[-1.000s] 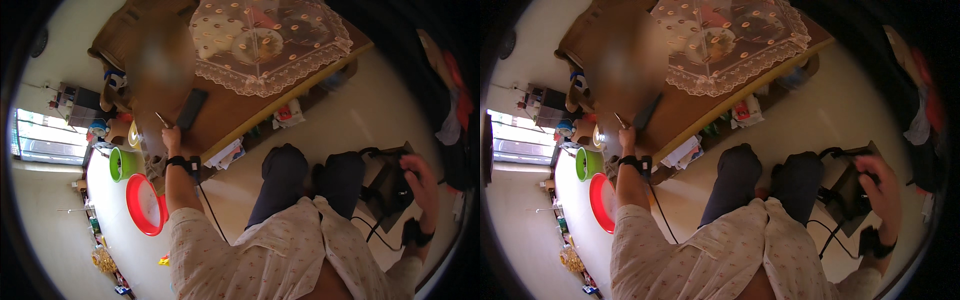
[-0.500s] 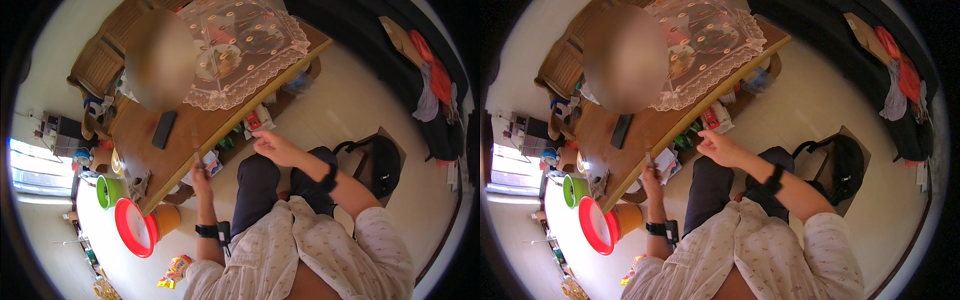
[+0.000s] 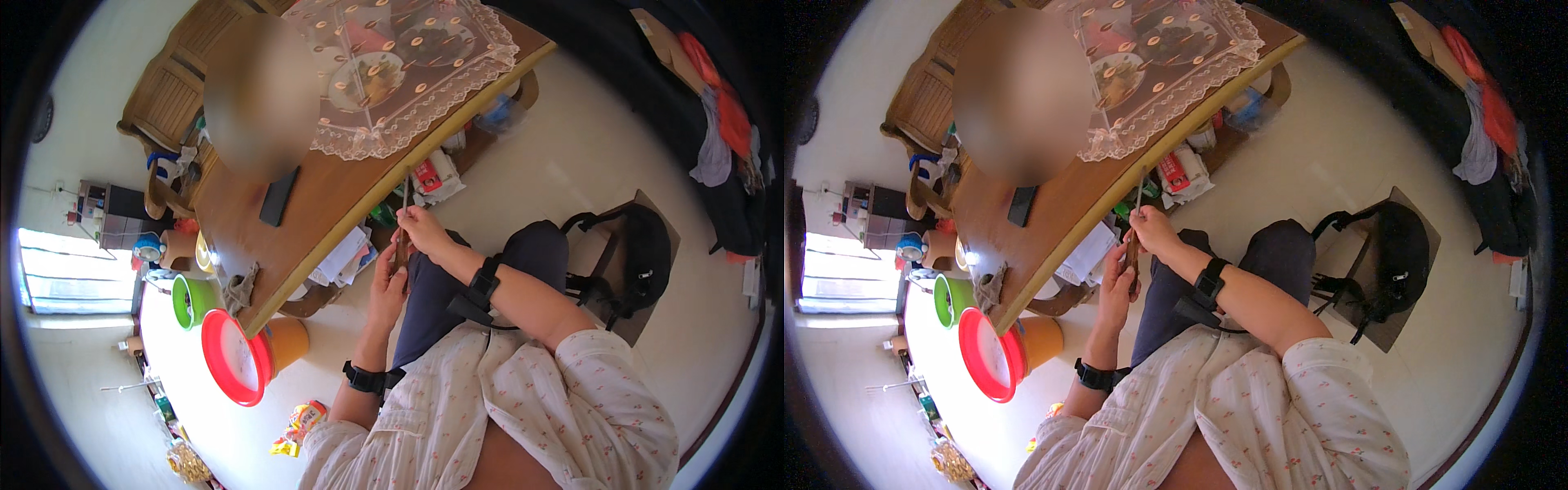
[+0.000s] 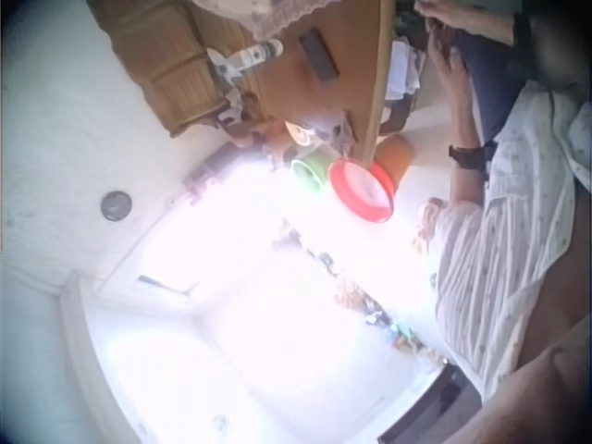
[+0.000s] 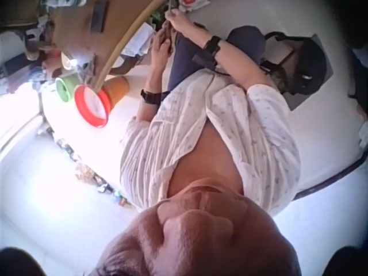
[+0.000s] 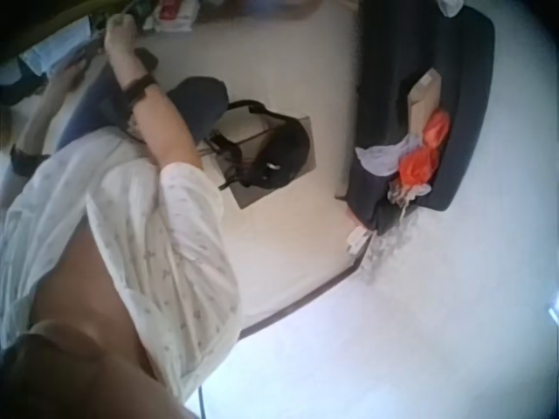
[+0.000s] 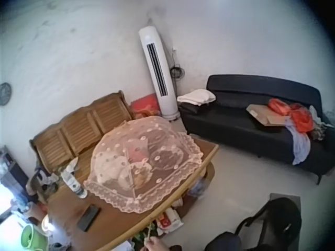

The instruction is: Repairing the edge of a wooden coffee table by cleaning it with a cloth, marking it with a pen, and trimming material with a utility knife.

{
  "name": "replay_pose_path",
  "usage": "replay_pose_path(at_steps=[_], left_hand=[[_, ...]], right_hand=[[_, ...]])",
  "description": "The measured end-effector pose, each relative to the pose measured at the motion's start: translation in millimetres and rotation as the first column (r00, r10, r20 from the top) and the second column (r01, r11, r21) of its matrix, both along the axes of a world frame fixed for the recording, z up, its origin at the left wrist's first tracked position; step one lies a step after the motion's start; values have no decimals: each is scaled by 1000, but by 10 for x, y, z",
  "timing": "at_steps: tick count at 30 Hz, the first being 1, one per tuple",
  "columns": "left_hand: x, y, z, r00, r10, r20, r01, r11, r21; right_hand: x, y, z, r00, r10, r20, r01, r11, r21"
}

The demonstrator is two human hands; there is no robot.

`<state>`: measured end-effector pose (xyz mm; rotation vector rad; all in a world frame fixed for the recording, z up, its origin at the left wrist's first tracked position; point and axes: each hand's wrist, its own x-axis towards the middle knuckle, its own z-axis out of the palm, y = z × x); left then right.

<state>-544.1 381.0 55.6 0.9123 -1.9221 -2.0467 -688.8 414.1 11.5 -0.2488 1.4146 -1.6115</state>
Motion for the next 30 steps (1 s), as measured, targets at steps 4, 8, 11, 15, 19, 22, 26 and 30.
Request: replay_pose_path(at_steps=[4,8,11,15,19,22,26,30], left_hand=[[42,-61,76,997,70,38,-75,986,148],[83,-81,82,999,11,-48,1,970,243],[-11,91,86,994,-57,-89,80,955,284],[-246,265,-211,971,-43,-234,108,955,275],[-561,430,-286,980,-80,-184,137,936,324],[-720,450,-297,954,-275,-122,297,927,231],[-717,148,-423,977,-196,81,208,804,-557],[-618,-191,-418,1000,-4,-4,1,759,-651]], right_hand=[[112,-49,-38,991,128,32,-130,989,68],[232,-223,-400,992,-29,-124,40,995,86],[173,-163,-571,964,-116,-239,122,993,10],[-56,230,-178,975,101,-197,-80,991,112],[-350,549,-101,828,222,-515,-113,966,234],[-657,791,421,833,354,-426,-179,900,398],[-1206,1072,94,211,384,-899,5,919,394],[-1209,919,638,128,539,-833,11,839,545]])
